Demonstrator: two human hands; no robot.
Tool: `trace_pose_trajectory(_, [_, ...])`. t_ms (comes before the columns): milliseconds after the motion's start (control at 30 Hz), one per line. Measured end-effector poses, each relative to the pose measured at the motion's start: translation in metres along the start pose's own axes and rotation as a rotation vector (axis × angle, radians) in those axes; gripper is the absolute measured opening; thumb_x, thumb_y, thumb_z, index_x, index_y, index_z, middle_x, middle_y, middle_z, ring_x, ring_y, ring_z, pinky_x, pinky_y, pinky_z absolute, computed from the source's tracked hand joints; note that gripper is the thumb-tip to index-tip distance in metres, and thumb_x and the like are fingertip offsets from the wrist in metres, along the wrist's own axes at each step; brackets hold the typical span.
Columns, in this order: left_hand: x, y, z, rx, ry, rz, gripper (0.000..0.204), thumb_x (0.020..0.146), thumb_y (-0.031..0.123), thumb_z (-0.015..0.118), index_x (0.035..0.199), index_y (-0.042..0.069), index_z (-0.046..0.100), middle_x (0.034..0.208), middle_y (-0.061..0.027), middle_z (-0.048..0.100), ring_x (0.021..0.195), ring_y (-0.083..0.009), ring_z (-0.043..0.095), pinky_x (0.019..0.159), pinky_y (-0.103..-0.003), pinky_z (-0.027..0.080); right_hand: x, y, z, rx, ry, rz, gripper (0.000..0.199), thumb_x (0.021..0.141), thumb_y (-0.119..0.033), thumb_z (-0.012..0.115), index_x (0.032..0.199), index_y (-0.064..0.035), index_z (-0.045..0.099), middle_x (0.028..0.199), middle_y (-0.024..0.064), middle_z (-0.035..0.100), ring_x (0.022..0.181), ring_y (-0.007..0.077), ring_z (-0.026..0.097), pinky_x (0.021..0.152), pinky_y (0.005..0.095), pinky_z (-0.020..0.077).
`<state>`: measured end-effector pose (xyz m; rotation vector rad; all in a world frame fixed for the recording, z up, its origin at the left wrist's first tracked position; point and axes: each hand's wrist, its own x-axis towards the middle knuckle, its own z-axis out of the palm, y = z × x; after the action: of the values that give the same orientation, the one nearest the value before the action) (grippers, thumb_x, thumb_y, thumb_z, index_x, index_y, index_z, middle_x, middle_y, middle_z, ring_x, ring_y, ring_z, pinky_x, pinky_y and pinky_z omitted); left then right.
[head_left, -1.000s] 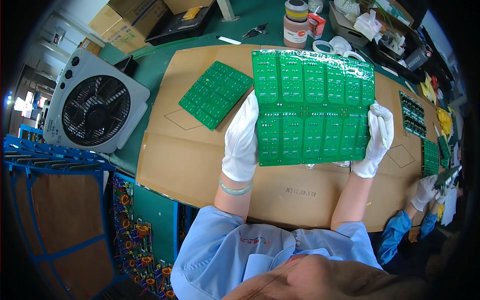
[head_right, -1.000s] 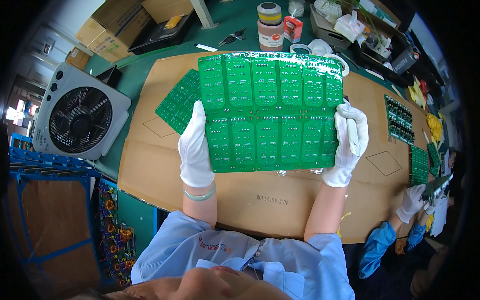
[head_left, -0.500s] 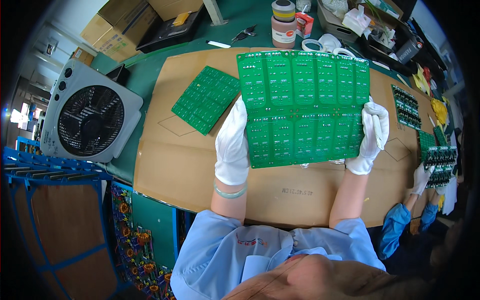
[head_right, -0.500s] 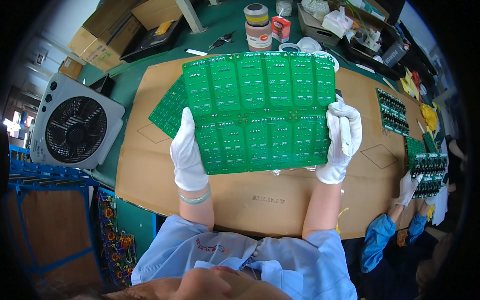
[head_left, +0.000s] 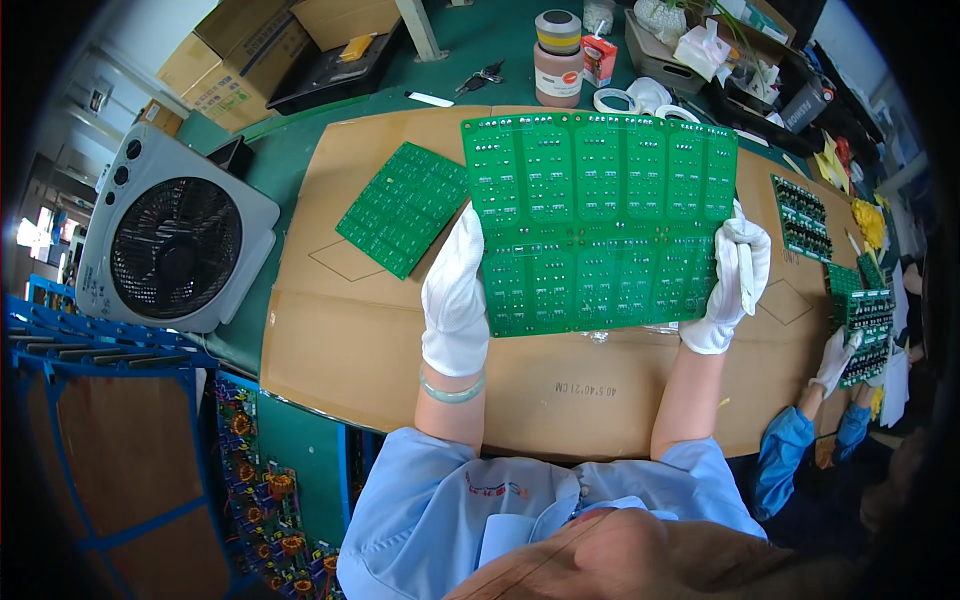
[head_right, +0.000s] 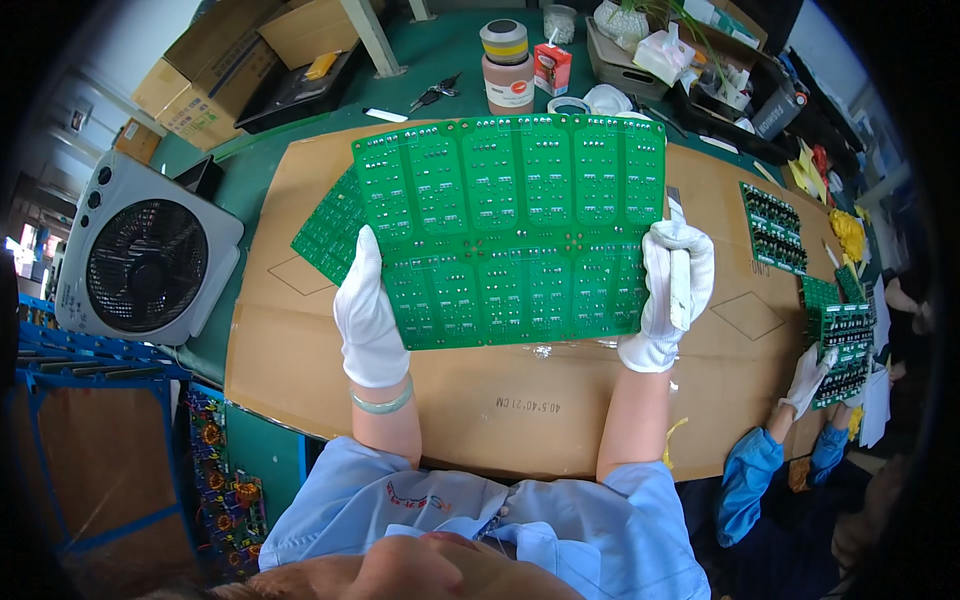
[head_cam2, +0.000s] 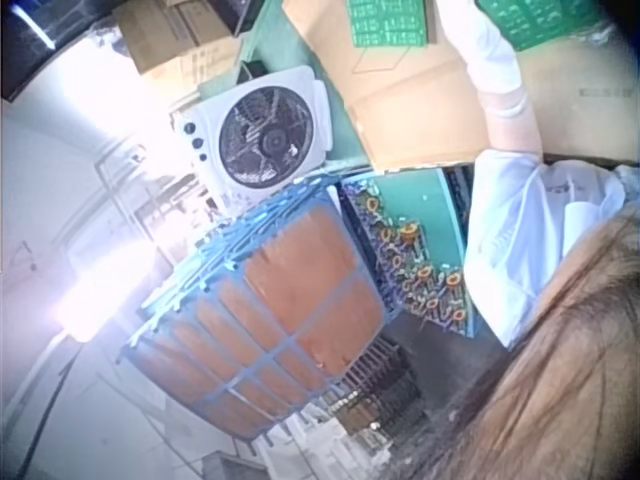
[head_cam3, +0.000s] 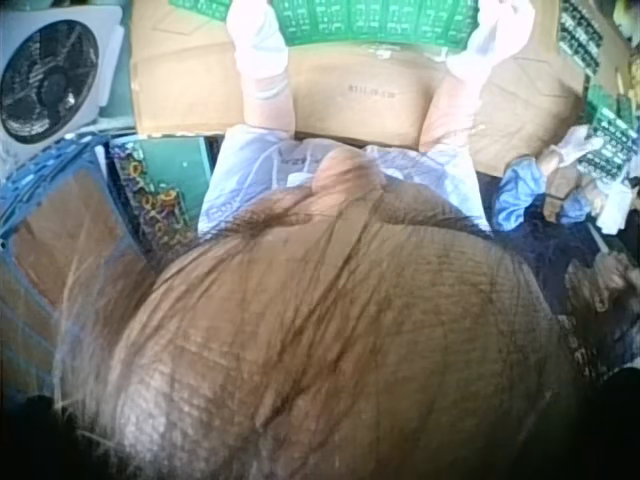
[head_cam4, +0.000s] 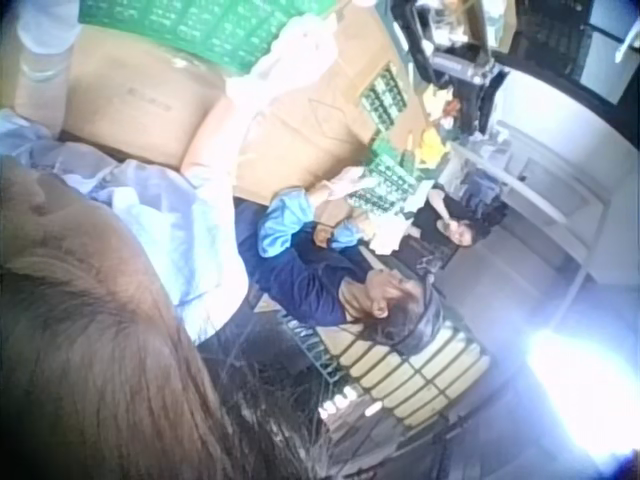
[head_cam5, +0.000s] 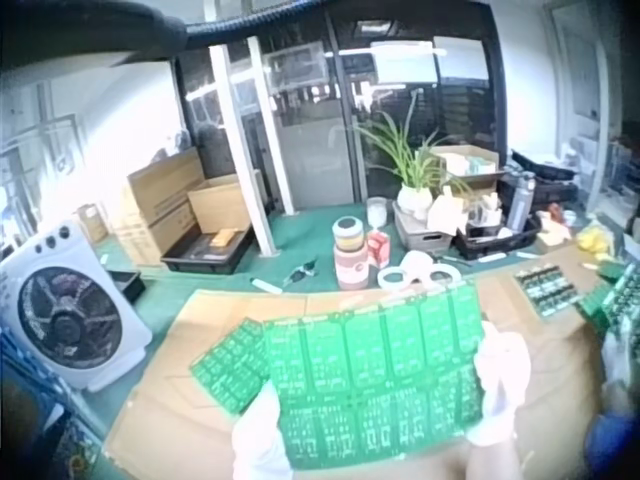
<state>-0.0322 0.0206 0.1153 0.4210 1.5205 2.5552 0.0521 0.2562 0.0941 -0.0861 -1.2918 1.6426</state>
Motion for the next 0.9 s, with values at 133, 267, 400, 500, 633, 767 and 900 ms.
trace_pose_trajectory(133, [0.0, -0.006, -0.002, -0.023, 0.01, 0.034, 0.037, 0.098, 0.021, 0.034, 0.124, -0.003, 0.045, 0.117, -0.0133, 0.056, 0.099, -0.019, 0.059, 0.084, -0.031, 0.05, 0.0, 0.001, -0.002, 0.039, 0.009, 0.004, 0.015, 0.081, 0.007, 0.052, 0.091, -0.0036, 0.055, 0.114, 0.0191, 0.055, 0.101, 0.0204, 0.055, 0.089, 0.0326, 0.0444])
trace_pose_trajectory(267, [-0.002, -0.003, -0.001, 0.038, 0.0, 0.049, 0.037, 0.098, 0.018, 0.035, 0.125, -0.006, 0.043, 0.122, -0.0137, 0.052, 0.106, -0.0182, 0.054, 0.09, -0.029, 0.045, 0.0, 0.001, 0.001, 0.097, -0.007, -0.018, 0.016, 0.081, 0.008, 0.051, 0.091, -0.0034, 0.055, 0.115, 0.0195, 0.055, 0.101, 0.0207, 0.055, 0.09, 0.0329, 0.0443])
trace_pose_trajectory(400, [-0.004, -0.002, -0.004, -0.001, -0.012, 0.026, 0.038, 0.097, 0.013, 0.037, 0.125, -0.013, 0.04, 0.128, -0.015, 0.048, 0.117, -0.0171, 0.046, 0.099, -0.028, 0.036, 0.0, 0.002, -0.002, 0.043, -0.008, -0.016, 0.017, 0.08, 0.009, 0.051, 0.091, -0.003, 0.055, 0.114, 0.0197, 0.055, 0.101, 0.0207, 0.055, 0.09, 0.0327, 0.0439])
trace_pose_trajectory(500, [-0.004, -0.005, -0.006, 0.172, -0.033, 0.09, 0.038, 0.097, 0.014, 0.037, 0.125, -0.013, 0.04, 0.128, -0.0154, 0.048, 0.117, -0.0172, 0.046, 0.098, -0.028, 0.037, 0.001, 0.002, -0.002, 0.067, -0.021, -0.022, 0.017, 0.08, 0.009, 0.05, 0.091, -0.0031, 0.055, 0.114, 0.0196, 0.055, 0.101, 0.0205, 0.055, 0.09, 0.0325, 0.0435])
trace_pose_trajectory(633, [-0.003, -0.004, -0.009, 0.276, -0.065, 0.15, 0.037, 0.097, 0.011, 0.038, 0.124, -0.014, 0.041, 0.127, -0.0167, 0.048, 0.115, -0.0192, 0.048, 0.097, -0.029, 0.038, 0.001, 0.0, -0.006, 0.011, -0.011, -0.023, 0.017, 0.079, 0.009, 0.05, 0.089, -0.0034, 0.055, 0.115, 0.0188, 0.055, 0.101, 0.0202, 0.054, 0.09, 0.0321, 0.0433])
trace_pose_trajectory(767, [-0.003, 0.005, 0.0, -0.042, -0.061, 0.09, 0.034, 0.096, 0.007, 0.039, 0.121, -0.015, 0.043, 0.125, -0.0182, 0.05, 0.111, -0.0208, 0.051, 0.094, -0.03, 0.041, -0.001, -0.003, 0.0, -0.054, 0.038, -0.061, 0.017, 0.077, 0.008, 0.057, 0.087, -0.0046, 0.054, 0.095, 0.0088, 0.057, 0.081, 0.0111, 0.051, 0.072, 0.0224, 0.0414])
trace_pose_trajectory(900, [-0.001, -0.002, -0.007, 0.262, -0.108, 0.247, 0.035, 0.097, 0.008, 0.038, 0.122, -0.015, 0.043, 0.124, -0.0175, 0.05, 0.109, -0.0197, 0.052, 0.093, -0.03, 0.041, 0.0, -0.003, -0.002, -0.044, 0.023, -0.093, 0.02, 0.076, 0.01, 0.06, 0.087, -0.0051, 0.054, 0.085, 0.0046, 0.058, 0.072, 0.0072, 0.05, 0.066, 0.0191, 0.042])
